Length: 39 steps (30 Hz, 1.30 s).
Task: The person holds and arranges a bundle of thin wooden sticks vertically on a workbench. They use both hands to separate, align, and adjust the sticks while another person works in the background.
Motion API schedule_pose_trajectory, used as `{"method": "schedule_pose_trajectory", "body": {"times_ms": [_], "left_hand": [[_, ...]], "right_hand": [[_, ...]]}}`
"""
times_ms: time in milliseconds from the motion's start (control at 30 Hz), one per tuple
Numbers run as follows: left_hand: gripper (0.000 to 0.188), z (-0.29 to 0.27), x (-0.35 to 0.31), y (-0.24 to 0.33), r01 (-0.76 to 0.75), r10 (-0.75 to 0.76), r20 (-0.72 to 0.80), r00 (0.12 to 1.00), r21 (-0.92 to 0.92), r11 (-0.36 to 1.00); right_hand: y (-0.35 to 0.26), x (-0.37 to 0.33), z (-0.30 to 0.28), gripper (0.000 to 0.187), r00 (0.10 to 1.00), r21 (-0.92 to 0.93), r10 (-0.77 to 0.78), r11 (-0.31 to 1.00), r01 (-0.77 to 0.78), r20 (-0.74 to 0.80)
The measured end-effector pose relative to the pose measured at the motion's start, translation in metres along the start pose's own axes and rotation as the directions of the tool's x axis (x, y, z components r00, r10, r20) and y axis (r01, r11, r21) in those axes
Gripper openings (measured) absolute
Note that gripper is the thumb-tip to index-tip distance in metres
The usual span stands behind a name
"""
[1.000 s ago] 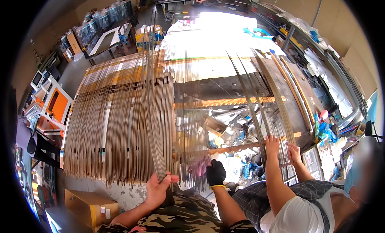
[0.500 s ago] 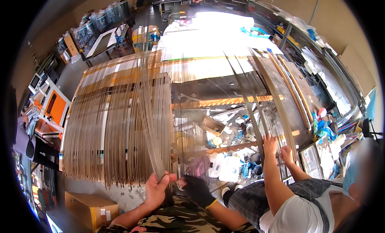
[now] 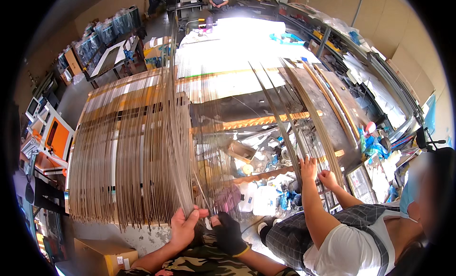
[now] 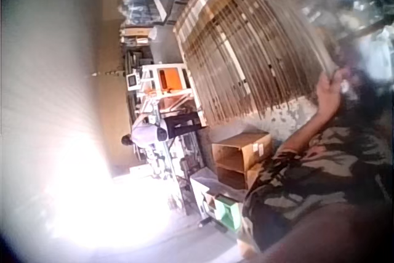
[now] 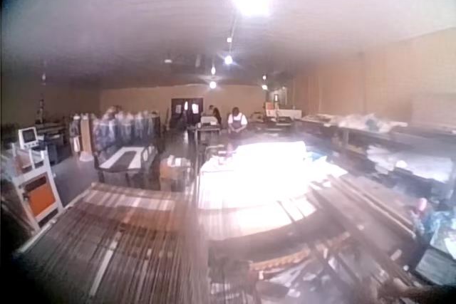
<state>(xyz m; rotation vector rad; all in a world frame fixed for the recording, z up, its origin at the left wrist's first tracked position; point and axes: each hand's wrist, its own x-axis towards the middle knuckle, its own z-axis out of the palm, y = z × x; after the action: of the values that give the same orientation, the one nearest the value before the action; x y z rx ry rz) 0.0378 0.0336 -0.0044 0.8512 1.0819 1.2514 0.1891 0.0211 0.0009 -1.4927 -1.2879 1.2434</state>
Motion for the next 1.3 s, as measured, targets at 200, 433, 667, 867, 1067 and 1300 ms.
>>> {"method": "schedule_pose_trajectory", "body": {"times_ms": [200, 433, 667, 867, 1067, 1300], "left_hand": [[0.017, 0.004, -0.006, 0.002, 0.026, -0.026, -0.020, 0.999, 0.001, 1.000], [0.019, -0.003, -0.012, 0.011, 0.045, -0.044, -0.028, 0.999, 0.044, 0.998], [0.019, -0.010, -0.012, 0.007, 0.010, -0.011, -0.053, 0.999, -0.007, 1.000], [0.018, -0.014, -0.015, 0.008, -0.002, 0.002, -0.067, 0.998, -0.008, 1.000], [0.018, -0.015, -0.015, 0.005, -0.006, 0.005, -0.069, 0.998, -0.017, 1.000], [0.018, -0.014, -0.013, 0.005, -0.001, -0.001, -0.067, 0.998, -0.030, 1.000]], "right_hand": [[-0.013, 0.024, -0.003, 0.024, 0.965, 0.009, -0.238, 0.971, 0.240, -0.106], [0.026, 0.084, -0.028, 0.023, 0.945, 0.132, -0.154, 0.971, 0.199, -0.290], [0.098, 0.129, -0.050, 0.020, 0.914, -0.177, -0.205, 0.973, 0.150, -0.349], [0.124, 0.133, -0.030, 0.026, 0.891, -0.276, -0.292, 0.940, 0.200, -0.349], [0.141, 0.124, -0.031, 0.028, 0.892, -0.431, -0.288, 0.894, 0.120, -0.349], [0.140, 0.076, -0.033, 0.021, 0.933, -0.332, -0.199, 0.939, 0.094, -0.299]]}}
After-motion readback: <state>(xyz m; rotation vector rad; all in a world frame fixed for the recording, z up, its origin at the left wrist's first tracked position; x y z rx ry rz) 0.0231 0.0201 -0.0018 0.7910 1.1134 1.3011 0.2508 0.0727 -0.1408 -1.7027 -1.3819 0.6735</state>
